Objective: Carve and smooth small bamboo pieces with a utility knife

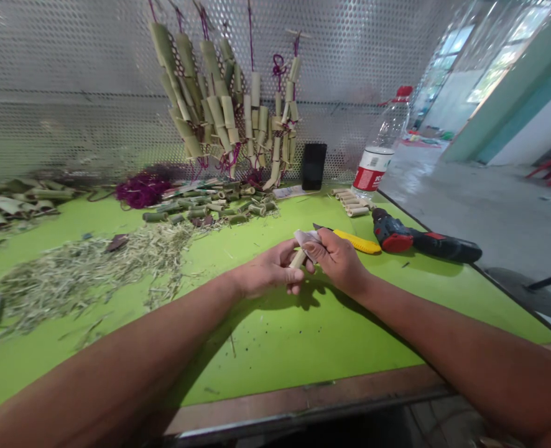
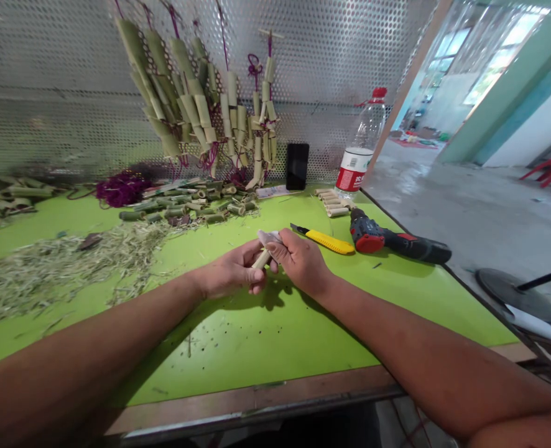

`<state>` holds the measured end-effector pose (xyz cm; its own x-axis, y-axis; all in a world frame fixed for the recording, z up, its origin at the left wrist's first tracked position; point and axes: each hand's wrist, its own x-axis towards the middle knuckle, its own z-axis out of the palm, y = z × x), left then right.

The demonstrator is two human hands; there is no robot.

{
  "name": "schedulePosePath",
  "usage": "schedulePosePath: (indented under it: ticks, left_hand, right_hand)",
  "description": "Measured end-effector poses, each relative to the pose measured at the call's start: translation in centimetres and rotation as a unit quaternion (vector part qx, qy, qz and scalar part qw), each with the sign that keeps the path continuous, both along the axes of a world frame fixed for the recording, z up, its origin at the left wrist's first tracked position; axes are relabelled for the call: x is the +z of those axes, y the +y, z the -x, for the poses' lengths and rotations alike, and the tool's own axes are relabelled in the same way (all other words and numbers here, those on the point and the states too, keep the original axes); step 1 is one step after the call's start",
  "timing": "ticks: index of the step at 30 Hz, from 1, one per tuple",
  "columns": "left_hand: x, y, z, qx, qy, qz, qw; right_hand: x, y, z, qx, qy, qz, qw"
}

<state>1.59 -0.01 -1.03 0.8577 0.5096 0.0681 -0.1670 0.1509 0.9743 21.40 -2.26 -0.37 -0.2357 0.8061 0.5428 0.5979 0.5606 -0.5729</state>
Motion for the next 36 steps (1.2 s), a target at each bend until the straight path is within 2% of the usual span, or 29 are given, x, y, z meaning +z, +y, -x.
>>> schedulePosePath:
  ticks: [4,7,9,13,14,18,22,23,26,27,30,31,34,36]
  left_hand:
    - [-0.28,0.09,-0.09,0.023,0.0,-0.024,0.999]
    - [-0.33,-0.02,-0.05,0.049,0.02,-0.033,0.998]
    - [-0.24,-0.14,0.0,0.058,0.032,-0.033,0.997]
    - [0.05,-0.35,-0.01,0.051,0.053,-0.042,0.996]
    - [0.09,-0.38,-0.02,0.049,0.059,-0.049,0.996]
    - [0.02,-0.34,-0.08,0.062,0.051,-0.075,0.994]
    - [-0.12,-0.29,-0.08,0.054,0.058,-0.059,0.995]
    - [-0.13,-0.3,-0.08,0.053,0.064,-0.057,0.995]
    - [-0.12,-0.31,-0.11,0.066,0.073,-0.072,0.993]
    - [-0.11,-0.32,-0.11,0.068,0.074,-0.076,0.992]
    - [-0.04,-0.37,-0.05,0.065,0.083,-0.073,0.992]
    - [-0.01,-0.4,-0.02,0.066,0.09,-0.069,0.991]
    - [0.06,-0.49,0.01,0.077,0.108,-0.067,0.989]
    - [0.1,-0.53,-0.07,0.076,0.104,-0.07,0.989]
  right_hand:
    - [0.14,-0.37,0.19,-0.012,-0.001,-0.012,1.0]
    - [0.28,-0.85,0.54,0.063,-0.028,0.018,0.997]
    - [0.42,-0.88,0.56,0.086,-0.057,0.018,0.994]
    - [0.66,-0.48,0.25,0.001,-0.06,0.001,0.998]
    - [0.68,-0.45,0.22,0.002,-0.052,0.006,0.999]
    - [0.61,-0.57,0.32,0.076,-0.061,0.029,0.995]
    - [0.51,-0.41,0.27,-0.005,-0.061,0.016,0.998]
    - [0.53,-0.39,0.26,0.001,-0.056,0.019,0.998]
    - [0.68,-0.44,0.29,0.086,-0.061,0.048,0.993]
    - [0.75,-0.45,0.31,0.09,-0.064,0.053,0.992]
    - [0.93,-0.54,0.35,0.03,-0.055,0.044,0.997]
    - [0.95,-0.62,0.36,0.03,-0.05,0.045,0.997]
    - [0.91,-0.82,0.34,0.118,-0.064,0.07,0.988]
    - [0.84,-0.75,0.21,0.105,-0.064,0.074,0.99]
